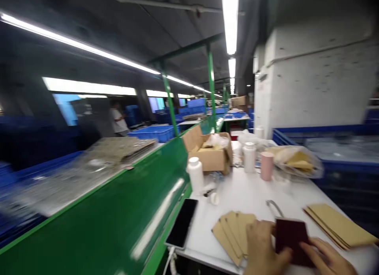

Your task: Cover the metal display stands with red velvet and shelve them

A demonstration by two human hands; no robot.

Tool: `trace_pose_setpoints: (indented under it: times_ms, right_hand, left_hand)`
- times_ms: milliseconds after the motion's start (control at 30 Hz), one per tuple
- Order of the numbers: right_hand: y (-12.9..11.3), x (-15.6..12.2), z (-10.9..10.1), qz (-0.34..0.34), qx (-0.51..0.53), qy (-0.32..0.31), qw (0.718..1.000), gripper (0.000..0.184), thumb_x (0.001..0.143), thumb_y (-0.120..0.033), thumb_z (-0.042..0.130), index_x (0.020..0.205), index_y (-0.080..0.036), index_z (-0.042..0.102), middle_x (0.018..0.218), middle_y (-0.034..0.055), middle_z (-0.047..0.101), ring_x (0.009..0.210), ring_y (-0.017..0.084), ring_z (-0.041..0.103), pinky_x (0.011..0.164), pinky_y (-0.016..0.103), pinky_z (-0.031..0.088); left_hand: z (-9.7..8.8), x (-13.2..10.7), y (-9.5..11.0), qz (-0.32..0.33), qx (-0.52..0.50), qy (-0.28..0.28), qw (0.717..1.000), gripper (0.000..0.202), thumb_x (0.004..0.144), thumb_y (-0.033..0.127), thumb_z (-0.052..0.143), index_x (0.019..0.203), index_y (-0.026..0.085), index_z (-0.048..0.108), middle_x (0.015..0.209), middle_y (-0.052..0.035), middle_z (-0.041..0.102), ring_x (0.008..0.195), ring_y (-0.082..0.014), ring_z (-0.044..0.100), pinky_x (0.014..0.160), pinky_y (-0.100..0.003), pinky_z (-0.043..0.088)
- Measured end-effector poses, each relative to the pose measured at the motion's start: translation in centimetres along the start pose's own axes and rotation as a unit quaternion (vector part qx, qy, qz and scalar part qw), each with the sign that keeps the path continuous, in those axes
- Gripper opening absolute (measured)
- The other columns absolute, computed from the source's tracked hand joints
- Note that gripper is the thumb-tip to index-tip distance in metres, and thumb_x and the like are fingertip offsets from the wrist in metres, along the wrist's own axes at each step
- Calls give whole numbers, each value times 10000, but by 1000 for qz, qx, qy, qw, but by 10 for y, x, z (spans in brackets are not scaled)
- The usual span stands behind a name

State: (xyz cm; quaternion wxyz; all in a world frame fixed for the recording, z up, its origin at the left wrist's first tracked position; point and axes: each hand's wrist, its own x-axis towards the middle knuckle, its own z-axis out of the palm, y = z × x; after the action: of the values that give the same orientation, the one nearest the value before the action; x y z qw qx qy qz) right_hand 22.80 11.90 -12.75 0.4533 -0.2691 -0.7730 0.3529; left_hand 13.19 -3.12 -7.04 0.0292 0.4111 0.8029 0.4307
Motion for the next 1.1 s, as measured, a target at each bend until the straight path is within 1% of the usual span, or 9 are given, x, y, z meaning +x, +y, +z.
trace_pose_setpoints:
  times_ms: [67,333,500,633,700,767,867,967,1100]
  right_hand:
    - [3,-11,-16,-13,-5,-79,997,319,779,-506,584,823,-221,721,916,97,717,868,268,662,768,362,544]
    - [-18,-6,-27,5,-43,-146,988,424,775,-154,529,1184,-209,626,1116,94,642,1052,243,572,963,425,432]
    - [-16,-12,-30,10,-52,-159,986,498,767,-97,468,1224,-216,624,1182,92,615,1125,248,526,1010,442,400]
    - [-17,-12,-31,20,-18,-138,990,579,671,-47,459,1191,-210,653,1208,85,620,1169,264,507,1047,473,370]
    - [-28,-15,-33,40,58,-130,989,569,639,-58,488,1162,-194,665,1177,87,645,1142,273,540,1043,483,380]
    - [-49,-20,-35,59,196,-111,973,517,697,-116,519,1196,-186,631,1173,90,654,1112,269,578,1025,482,408]
    - [-92,-31,-37,55,373,-17,926,534,815,-277,557,1338,-197,485,1296,106,580,1164,267,562,1014,463,431]
    - [-131,-34,-38,57,372,67,924,642,787,-322,671,1362,-208,408,1323,124,547,1155,261,566,959,404,480]
    - [-158,-31,-40,101,319,119,935,645,771,-316,719,1329,-224,410,1262,118,587,1070,234,611,855,340,536]
  left_hand:
    - [-4,1,0,32,34,-29,998,354,669,261,686,1010,187,626,980,-77,651,941,-272,534,869,-445,378]
    - [-10,11,-4,116,126,-76,982,490,788,194,592,1262,170,470,1049,-83,635,990,-277,522,862,-429,329]
    - [-14,10,-6,135,101,-104,980,554,781,134,548,1317,175,416,995,-70,634,956,-256,530,856,-415,341]
    - [-12,12,-7,125,75,-78,986,337,838,246,535,1168,181,552,875,-58,622,877,-256,535,844,-444,355]
    - [-11,12,-3,104,29,-59,992,238,859,276,516,1055,176,606,815,-56,609,830,-250,538,850,-458,368]
    - [-12,11,8,70,-104,-64,990,227,871,302,514,1037,176,603,860,-68,625,860,-245,558,868,-444,397]
    - [-19,10,39,6,-367,-112,924,285,891,352,523,1117,180,544,1026,-85,638,948,-216,589,860,-361,458]
    - [-30,7,74,-19,-470,-142,871,290,889,359,554,1119,186,523,1047,-69,631,830,-148,599,725,-255,490]
    - [-41,-4,94,-34,-493,-148,857,322,879,376,579,1123,178,507,979,-56,626,623,-81,523,505,-180,435]
